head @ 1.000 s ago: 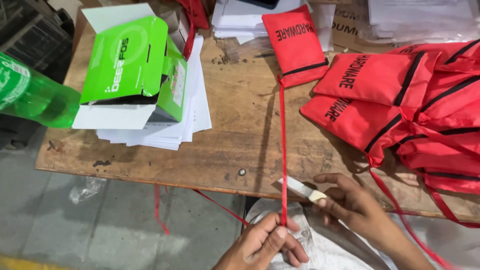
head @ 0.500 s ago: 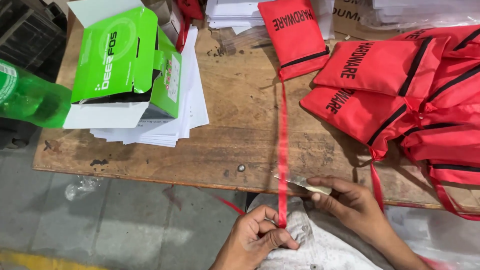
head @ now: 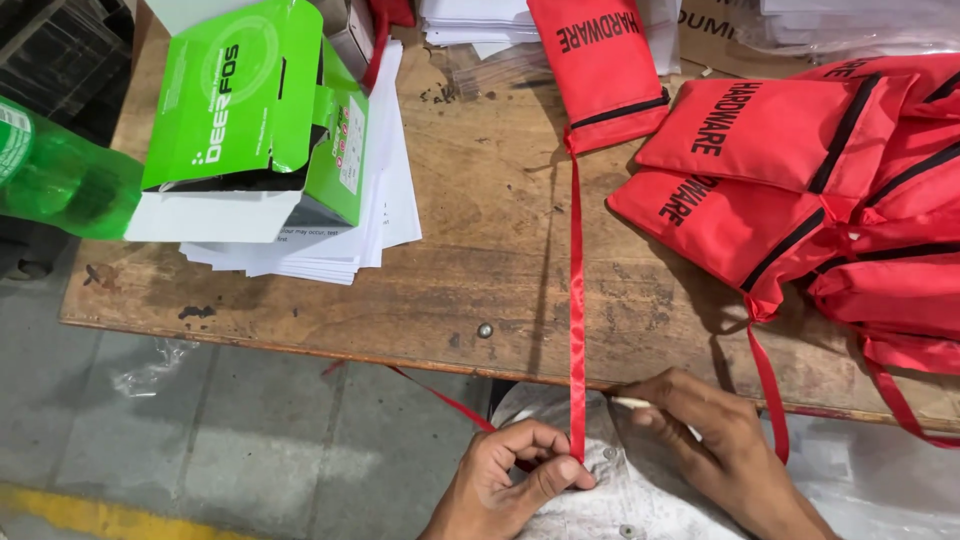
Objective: The recorder attaches red ribbons to small red pouches labeled 'HARDWARE'.
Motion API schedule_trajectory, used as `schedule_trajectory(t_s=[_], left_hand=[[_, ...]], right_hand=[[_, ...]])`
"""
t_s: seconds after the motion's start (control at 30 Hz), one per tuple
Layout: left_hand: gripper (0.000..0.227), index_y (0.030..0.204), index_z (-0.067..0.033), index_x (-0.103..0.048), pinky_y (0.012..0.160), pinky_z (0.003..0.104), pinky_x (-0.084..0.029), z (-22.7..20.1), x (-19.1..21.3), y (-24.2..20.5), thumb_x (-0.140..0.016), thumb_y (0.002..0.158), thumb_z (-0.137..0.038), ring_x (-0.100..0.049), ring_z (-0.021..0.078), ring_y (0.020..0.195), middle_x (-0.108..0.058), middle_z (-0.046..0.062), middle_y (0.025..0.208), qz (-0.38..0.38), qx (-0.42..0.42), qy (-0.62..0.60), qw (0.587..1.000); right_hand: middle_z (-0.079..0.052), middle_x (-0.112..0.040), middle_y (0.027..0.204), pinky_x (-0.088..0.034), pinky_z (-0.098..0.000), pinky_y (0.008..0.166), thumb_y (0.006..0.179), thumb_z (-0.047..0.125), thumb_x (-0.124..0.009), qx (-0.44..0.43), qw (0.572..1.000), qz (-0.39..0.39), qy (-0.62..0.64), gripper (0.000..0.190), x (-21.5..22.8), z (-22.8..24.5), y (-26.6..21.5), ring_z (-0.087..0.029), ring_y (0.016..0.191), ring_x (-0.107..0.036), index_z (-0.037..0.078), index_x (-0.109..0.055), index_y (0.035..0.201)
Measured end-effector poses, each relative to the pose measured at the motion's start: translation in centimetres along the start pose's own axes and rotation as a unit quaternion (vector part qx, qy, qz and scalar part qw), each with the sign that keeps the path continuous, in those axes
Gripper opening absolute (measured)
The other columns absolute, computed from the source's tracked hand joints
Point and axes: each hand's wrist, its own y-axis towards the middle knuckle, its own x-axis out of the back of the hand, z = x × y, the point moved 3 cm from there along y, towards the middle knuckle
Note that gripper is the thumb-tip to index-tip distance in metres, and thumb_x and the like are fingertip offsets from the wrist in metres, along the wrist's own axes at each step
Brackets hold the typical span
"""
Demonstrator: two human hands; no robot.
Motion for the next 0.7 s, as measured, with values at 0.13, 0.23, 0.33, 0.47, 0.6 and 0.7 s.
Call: schedule_trajectory(t_s=[0.13,0.23,0.33,0.47,0.6,0.7], left_hand=[[0.025,0.105,0.0013,-0.069,0.084,0.029,-0.061,0.5,-0.1,0.0,-0.071,0.097,-0.022,-0.076,0.0128,0.092,-0.08,0.011,0.093,-0.006,0.002,0.003,1.0],[0.024,0.104,0.0018,-0.07,0.084,0.029,-0.062,0.5,-0.1,0.2,-0.073,0.095,-0.021,-0.077,0.0131,0.092,-0.08,0.011,0.093,-0.005,-0.008,0.005,1.0],[0.023,0.103,0.0024,-0.072,0.083,0.029,-0.063,0.0,-0.1,0.1,-0.074,0.094,-0.019,-0.077,0.0132,0.091,-0.08,0.011,0.093,-0.004,-0.009,0.013,1.0],[0.023,0.102,0.0038,-0.076,0.08,0.028,-0.061,0.5,0.1,0.9,-0.074,0.095,-0.018,-0.076,0.0138,0.088,-0.08,0.011,0.093,0.002,-0.04,0.025,0.999],[0.025,0.105,0.0049,-0.075,0.078,0.028,-0.062,1.9,0.4,2.5,-0.072,0.097,-0.019,-0.075,0.0145,0.086,-0.08,0.01,0.092,-0.003,-0.079,0.02,0.997],[0.032,0.118,0.0057,-0.068,0.079,0.029,-0.062,2.3,-0.1,3.1,-0.07,0.099,-0.02,-0.075,0.0152,0.087,-0.078,0.01,0.093,0.014,-0.093,-0.022,0.995]], right_hand=[[-0.005,-0.072,0.085,-0.056,-0.0307,0.065,0.083,0.007,-0.073,-0.009,0.999,0.04,0.036,0.019,0.5,0.9,-0.5,-0.019,0.079,-0.069,0.004,-0.074,0.102],[-0.006,-0.073,0.087,-0.057,-0.0307,0.067,0.084,0.008,-0.072,0.021,0.998,0.042,0.049,0.017,0.8,1.0,-0.7,-0.019,0.081,-0.07,0.002,-0.072,0.101],[-0.007,-0.074,0.091,-0.058,-0.0301,0.07,0.087,0.008,-0.07,0.03,0.996,0.043,0.07,0.016,0.7,0.8,-1.2,-0.02,0.084,-0.07,0.001,-0.072,0.101],[-0.008,-0.075,0.091,-0.058,-0.0288,0.071,0.088,0.01,-0.07,0.027,0.996,0.018,0.081,0.017,0.7,0.2,-1.5,-0.019,0.085,-0.071,0.0,-0.074,0.101],[-0.008,-0.074,0.094,-0.058,-0.0285,0.073,0.09,0.01,-0.069,0.011,0.993,-0.003,0.116,0.016,0.6,-0.5,-2.0,-0.018,0.085,-0.072,0.0,-0.076,0.1],[-0.007,-0.074,0.092,-0.058,-0.0284,0.072,0.089,0.011,-0.07,-0.004,0.991,-0.008,0.133,0.017,0.6,-0.9,-2.6,-0.019,0.084,-0.072,-0.001,-0.077,0.098]])
